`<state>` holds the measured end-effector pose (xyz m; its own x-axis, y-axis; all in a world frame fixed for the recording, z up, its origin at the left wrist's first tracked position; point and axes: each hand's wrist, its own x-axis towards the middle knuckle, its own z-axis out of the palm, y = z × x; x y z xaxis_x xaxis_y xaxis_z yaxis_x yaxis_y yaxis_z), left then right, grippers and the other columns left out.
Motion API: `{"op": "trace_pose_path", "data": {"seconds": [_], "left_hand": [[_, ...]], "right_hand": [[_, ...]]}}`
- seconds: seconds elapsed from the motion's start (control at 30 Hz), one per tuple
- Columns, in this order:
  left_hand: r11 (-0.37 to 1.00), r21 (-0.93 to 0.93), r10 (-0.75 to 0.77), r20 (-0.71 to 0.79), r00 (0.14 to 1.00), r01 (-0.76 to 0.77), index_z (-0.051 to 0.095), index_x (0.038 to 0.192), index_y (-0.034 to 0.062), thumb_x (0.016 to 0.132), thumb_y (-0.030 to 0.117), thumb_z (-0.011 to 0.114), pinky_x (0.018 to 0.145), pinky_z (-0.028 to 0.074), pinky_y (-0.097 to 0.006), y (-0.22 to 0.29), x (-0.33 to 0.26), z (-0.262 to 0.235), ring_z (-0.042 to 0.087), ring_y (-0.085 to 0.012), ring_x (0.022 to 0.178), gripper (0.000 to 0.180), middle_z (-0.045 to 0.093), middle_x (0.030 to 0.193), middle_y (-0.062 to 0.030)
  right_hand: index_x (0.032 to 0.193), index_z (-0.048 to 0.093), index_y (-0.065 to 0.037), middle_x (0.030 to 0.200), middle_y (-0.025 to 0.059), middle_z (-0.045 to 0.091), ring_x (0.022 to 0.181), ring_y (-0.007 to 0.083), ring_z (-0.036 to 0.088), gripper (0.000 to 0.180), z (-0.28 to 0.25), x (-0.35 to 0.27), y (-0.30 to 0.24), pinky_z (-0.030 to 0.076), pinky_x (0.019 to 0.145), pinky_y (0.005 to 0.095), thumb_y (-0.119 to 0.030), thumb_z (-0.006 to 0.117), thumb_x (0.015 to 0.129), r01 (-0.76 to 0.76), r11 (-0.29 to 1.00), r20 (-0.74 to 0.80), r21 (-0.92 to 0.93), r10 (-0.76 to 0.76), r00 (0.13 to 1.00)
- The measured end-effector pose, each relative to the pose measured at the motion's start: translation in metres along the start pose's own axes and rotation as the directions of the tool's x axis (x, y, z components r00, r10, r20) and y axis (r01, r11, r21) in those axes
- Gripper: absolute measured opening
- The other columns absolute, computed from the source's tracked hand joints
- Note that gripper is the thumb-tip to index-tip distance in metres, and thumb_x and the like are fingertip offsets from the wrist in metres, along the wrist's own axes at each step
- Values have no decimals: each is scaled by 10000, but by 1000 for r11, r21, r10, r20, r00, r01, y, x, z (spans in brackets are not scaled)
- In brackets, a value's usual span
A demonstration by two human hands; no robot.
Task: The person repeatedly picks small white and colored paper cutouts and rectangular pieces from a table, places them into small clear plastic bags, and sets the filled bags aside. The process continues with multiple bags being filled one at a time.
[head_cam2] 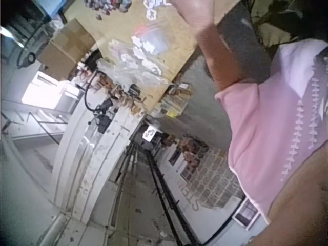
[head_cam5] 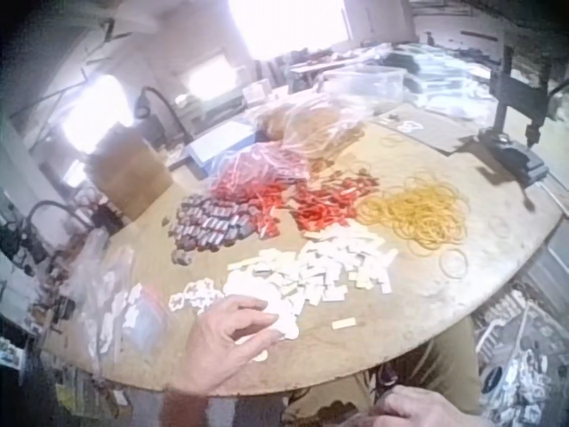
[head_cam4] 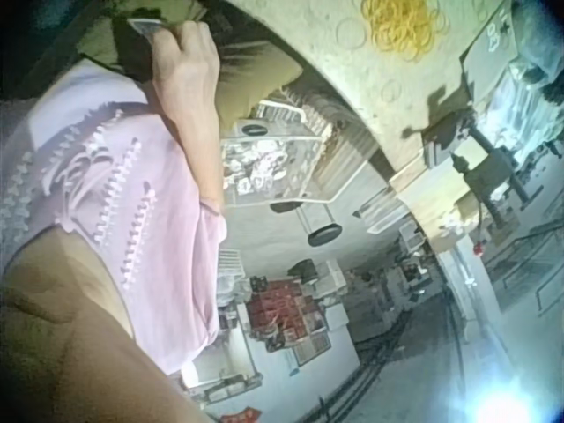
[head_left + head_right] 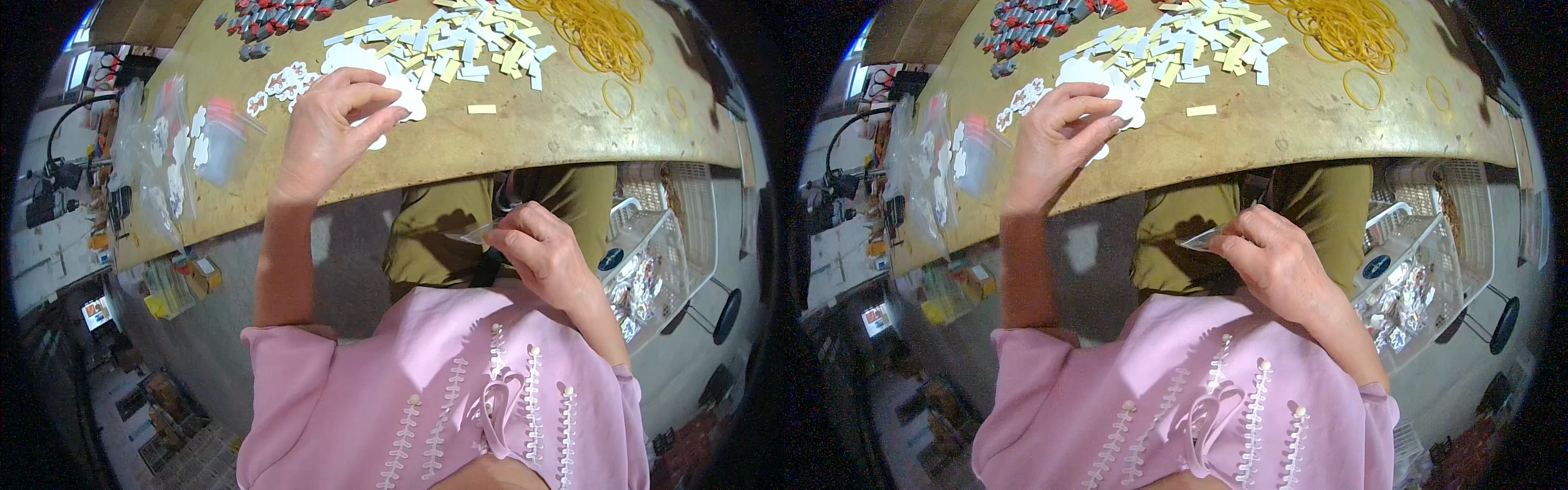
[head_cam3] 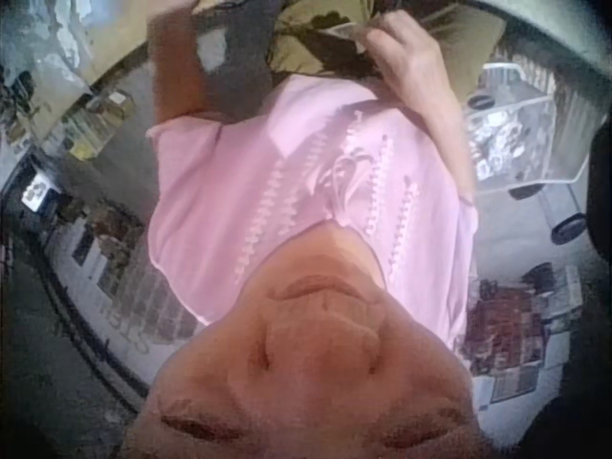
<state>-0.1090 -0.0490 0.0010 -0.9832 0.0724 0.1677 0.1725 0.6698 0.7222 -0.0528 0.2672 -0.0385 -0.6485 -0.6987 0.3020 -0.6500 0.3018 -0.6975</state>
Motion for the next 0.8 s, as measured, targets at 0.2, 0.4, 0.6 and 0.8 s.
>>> {"op": "trace_pose_path", "data": {"seconds": [0.2, 0.4, 0.6, 0.8], "left_hand": [[876, 457, 212, -80, 974, -153, 802, 1102, 30, 944, 156, 794, 783, 603, -364, -1, 1, 1, 769, -275, 888, 202, 786, 1112, -139], [970, 240, 134, -366, 921, -46, 755, 1050, -6, 982, 94, 766, 746, 582, -338, -11, -6, 6, 747, -194, 833, 121, 781, 1050, -113], [727, -683, -364, -304, 880, 65, 732, 1069, -4, 978, -12, 762, 746, 516, -235, 57, -54, 36, 627, -65, 842, 97, 726, 970, -31], [919, -383, 1, -229, 973, -91, 739, 1062, 50, 926, 18, 812, 742, 523, -318, 73, -89, 65, 659, -176, 824, 158, 739, 957, -51]], "right_hand": [[1024, 729, -19, 958, 122, 655, 862, 309, 662, 273, 2, -3, 0, 569, 732, 420, 22, 755, 755, -14, 1000, -50, 3, 14, 999], [1022, 726, -29, 1023, 130, 667, 908, 325, 667, 261, -7, 3, -3, 568, 766, 423, 28, 731, 767, -27, 996, -110, -85, 18, 994], [1038, 725, -29, 1092, 146, 681, 953, 330, 681, 277, -6, 14, -10, 571, 806, 422, 39, 716, 769, -22, 998, -137, -62, 14, 990], [1046, 725, -19, 1110, 183, 682, 960, 336, 695, 284, -4, 21, -19, 586, 772, 398, 51, 732, 771, -30, 998, -169, 56, 39, 985]]}}
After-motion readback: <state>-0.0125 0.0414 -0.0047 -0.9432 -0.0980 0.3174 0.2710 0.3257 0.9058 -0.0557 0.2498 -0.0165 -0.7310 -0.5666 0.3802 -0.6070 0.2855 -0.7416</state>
